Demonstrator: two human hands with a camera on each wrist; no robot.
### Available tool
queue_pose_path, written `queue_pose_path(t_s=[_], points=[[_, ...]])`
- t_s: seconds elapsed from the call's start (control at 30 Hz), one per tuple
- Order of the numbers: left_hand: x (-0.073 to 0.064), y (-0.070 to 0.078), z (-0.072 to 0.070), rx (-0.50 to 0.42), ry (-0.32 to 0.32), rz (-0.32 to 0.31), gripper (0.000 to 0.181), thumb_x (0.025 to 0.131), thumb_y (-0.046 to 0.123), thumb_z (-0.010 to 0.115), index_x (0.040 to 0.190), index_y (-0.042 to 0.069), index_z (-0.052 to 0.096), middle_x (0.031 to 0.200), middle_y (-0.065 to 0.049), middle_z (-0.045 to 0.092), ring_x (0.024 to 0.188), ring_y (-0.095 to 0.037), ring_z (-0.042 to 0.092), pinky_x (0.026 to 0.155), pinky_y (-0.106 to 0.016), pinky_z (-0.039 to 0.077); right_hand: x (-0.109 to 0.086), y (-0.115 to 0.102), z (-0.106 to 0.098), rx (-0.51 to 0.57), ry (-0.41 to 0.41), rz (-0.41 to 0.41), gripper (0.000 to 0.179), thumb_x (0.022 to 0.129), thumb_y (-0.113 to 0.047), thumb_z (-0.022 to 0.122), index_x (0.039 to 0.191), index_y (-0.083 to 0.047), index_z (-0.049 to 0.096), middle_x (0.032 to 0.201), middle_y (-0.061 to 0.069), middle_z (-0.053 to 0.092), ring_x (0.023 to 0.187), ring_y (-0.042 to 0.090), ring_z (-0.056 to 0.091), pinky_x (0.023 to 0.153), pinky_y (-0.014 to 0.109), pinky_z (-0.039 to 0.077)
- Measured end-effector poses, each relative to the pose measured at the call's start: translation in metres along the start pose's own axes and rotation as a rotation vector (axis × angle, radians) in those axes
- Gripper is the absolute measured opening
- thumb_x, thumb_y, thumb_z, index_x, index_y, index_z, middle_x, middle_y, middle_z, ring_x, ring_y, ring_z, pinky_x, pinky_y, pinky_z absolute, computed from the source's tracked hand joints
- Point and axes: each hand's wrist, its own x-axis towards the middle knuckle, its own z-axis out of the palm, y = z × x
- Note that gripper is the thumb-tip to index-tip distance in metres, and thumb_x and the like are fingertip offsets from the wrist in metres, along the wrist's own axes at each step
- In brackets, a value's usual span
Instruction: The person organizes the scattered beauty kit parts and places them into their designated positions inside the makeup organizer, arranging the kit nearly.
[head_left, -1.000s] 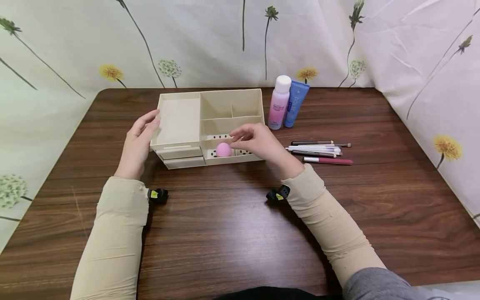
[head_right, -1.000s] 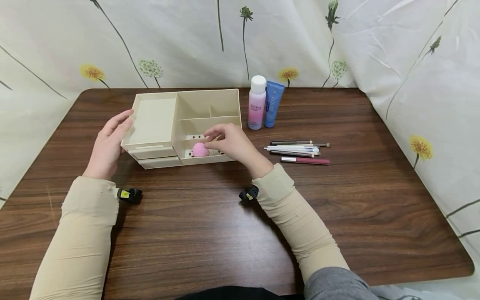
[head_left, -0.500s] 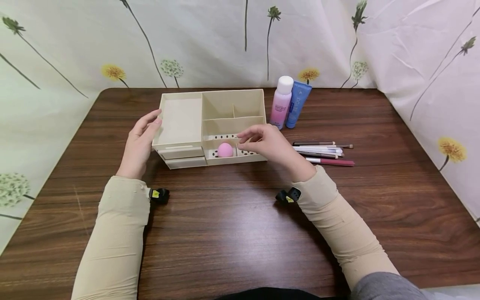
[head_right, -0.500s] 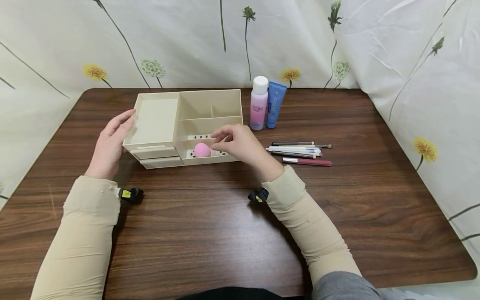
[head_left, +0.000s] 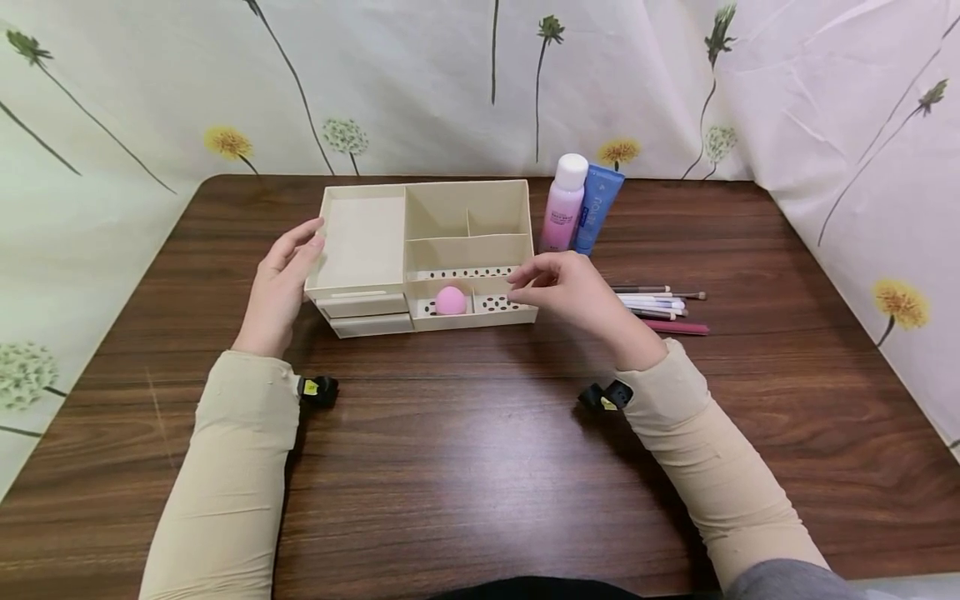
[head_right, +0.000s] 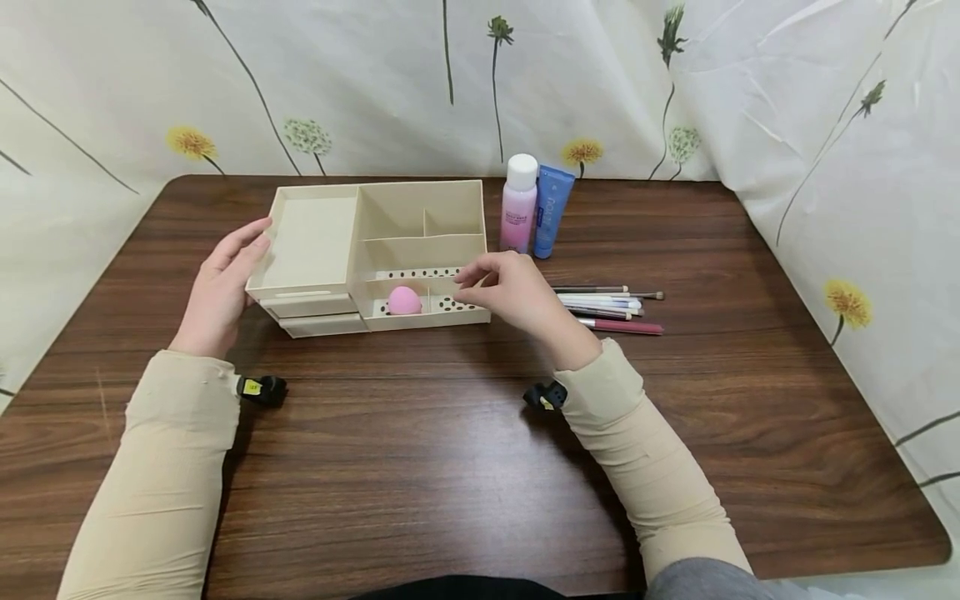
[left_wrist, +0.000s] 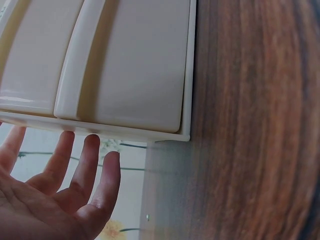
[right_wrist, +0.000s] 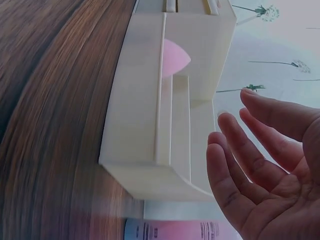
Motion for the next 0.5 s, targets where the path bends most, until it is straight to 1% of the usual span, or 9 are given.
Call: queue_pose_path(t_s=[0.2,0.37,0.5], points=[[0.0,0.0,-0.001,0.001,-0.001,-0.006,0.048,0.098,0.038,0.061,0.142,0.022,0.054,0.11,0.007,0.057,0.087,-0.004,0.059,0.063,-0.014,0.051,-0.008,0.005,-0.009,-0.028,0.004,0.018,0.021,0.086,-0.017,0.077,0.105,-0.008,0.076,0.094,0.009,0.073,0.081,0.017,0.063,0.073,0.027,0.048],[0.001,0.0,-0.001,0.002,-0.001,-0.013,0.047,0.098,0.038,0.06,0.142,0.023,0.054,0.11,0.007,0.057,0.087,-0.004,0.059,0.063,-0.014,0.051,-0.013,0.011,-0.016,-0.059,-0.006,0.038,0.023,0.086,-0.016,0.076,0.106,-0.004,0.075,0.094,0.01,0.073,0.08,0.016,0.062,0.073,0.028,0.048],[0.001,0.0,-0.002,0.003,-0.001,-0.015,0.048,0.098,0.039,0.06,0.143,0.023,0.054,0.111,0.008,0.057,0.088,-0.004,0.059,0.064,-0.014,0.051,-0.017,0.016,-0.022,-0.091,-0.017,0.043,0.022,0.086,-0.015,0.076,0.105,-0.004,0.075,0.094,0.01,0.074,0.079,0.014,0.062,0.073,0.027,0.048]])
